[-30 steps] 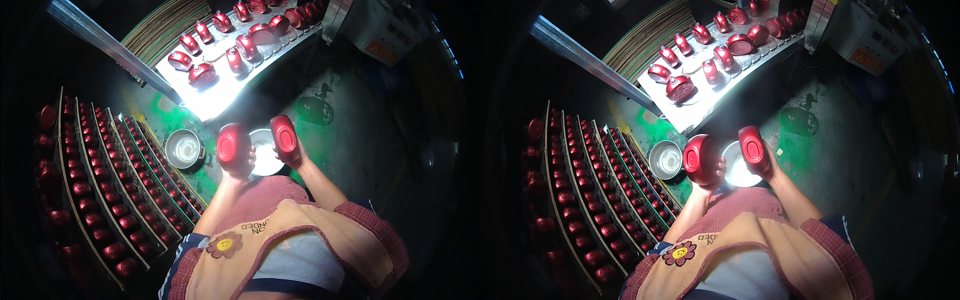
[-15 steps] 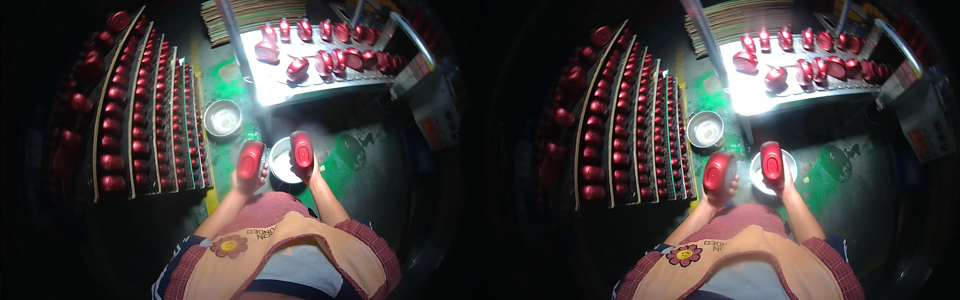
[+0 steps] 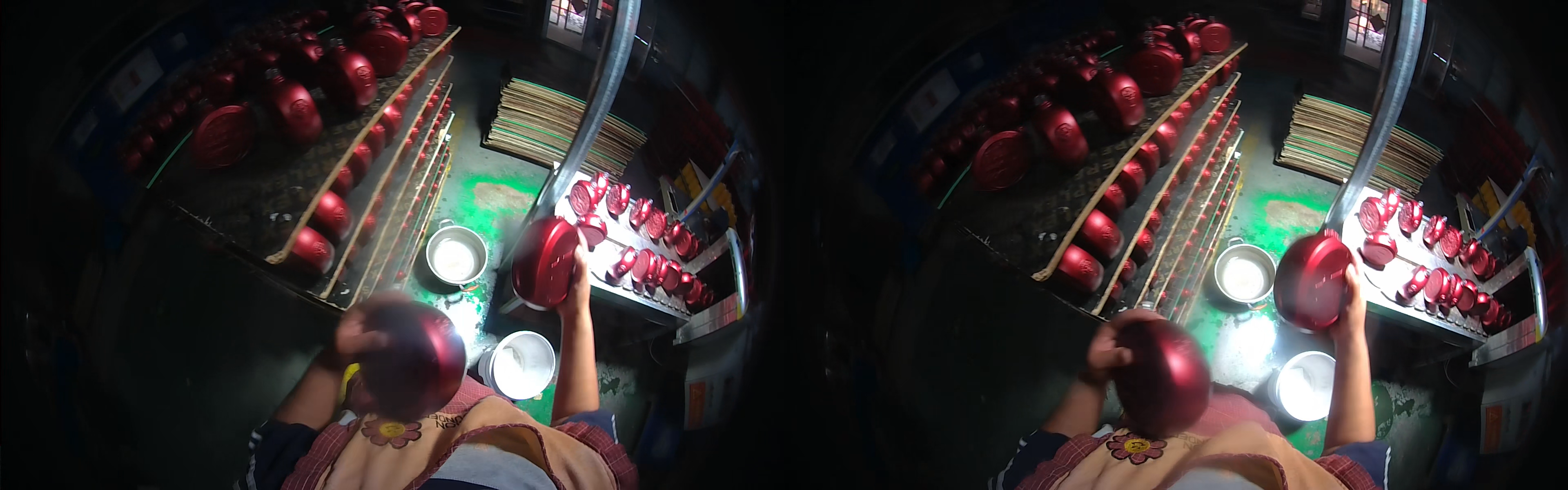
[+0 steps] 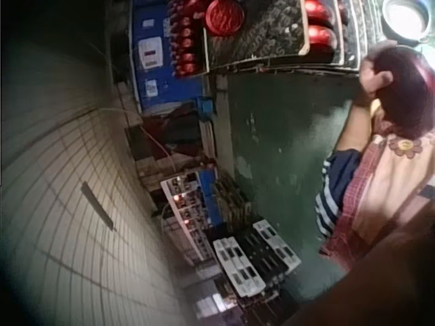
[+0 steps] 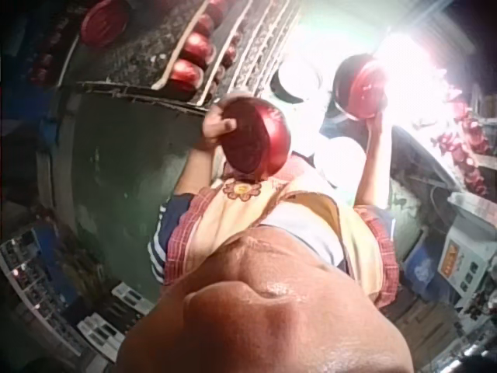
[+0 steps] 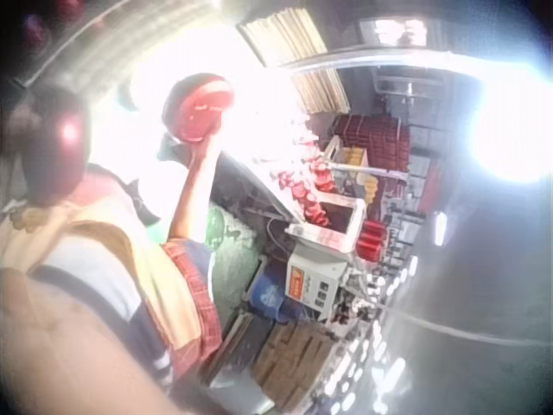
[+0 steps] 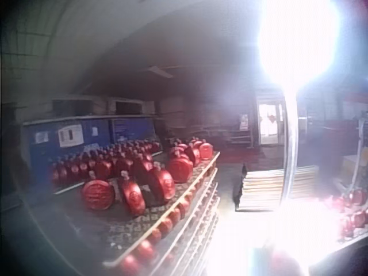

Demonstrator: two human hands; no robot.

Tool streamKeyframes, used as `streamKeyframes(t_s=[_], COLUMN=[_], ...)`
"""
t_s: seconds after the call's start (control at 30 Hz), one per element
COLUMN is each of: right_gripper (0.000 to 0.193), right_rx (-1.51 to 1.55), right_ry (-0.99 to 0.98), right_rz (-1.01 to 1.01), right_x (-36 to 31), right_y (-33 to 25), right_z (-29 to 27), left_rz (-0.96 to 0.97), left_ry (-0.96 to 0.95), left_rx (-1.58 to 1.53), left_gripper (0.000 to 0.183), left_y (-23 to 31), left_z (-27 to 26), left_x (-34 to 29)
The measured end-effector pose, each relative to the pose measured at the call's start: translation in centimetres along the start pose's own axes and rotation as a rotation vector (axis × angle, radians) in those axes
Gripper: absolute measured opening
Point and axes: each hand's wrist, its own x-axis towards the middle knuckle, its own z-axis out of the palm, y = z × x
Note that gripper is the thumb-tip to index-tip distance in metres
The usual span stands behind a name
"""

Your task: The person repeatedly picks up red plastic containers from a rack and places them into a metal tray with circular indentations. They handle the containers one at a time, moving between the rack and the tray throughout the clip.

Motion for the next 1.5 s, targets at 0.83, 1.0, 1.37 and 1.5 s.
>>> streamKeyframes(t_s=[0.83, 1.0, 1.37, 1.5], right_gripper=[0.047, 0.046, 0.045, 0.043], right_rx=[-0.940, -0.914, -0.796, -0.951], right_ry=[-0.518, -0.344, -0.497, -0.360], right_rz=[-0.448, -0.534, -1.202, -1.357], right_x=[12.9, 15.1, 34.3, 38.6], right_y=[-0.3, -2.6, -8.7, -6.1], right_z=[17.2, 17.3, 38.4, 47.2], left_rz=[0.268, 0.384, 0.414, 0.388], left_ry=[0.452, 0.521, 0.600, 0.751], left_rx=[1.652, 1.688, 1.655, 1.605], left_gripper=[0.057, 0.060, 0.058, 0.055], left_y=[22.1, 21.4, 21.1, 21.0], left_z=[-18.2, -17.1, -17.5, -16.3], left_x=[8.9, 8.4, 5.7, 5.0])
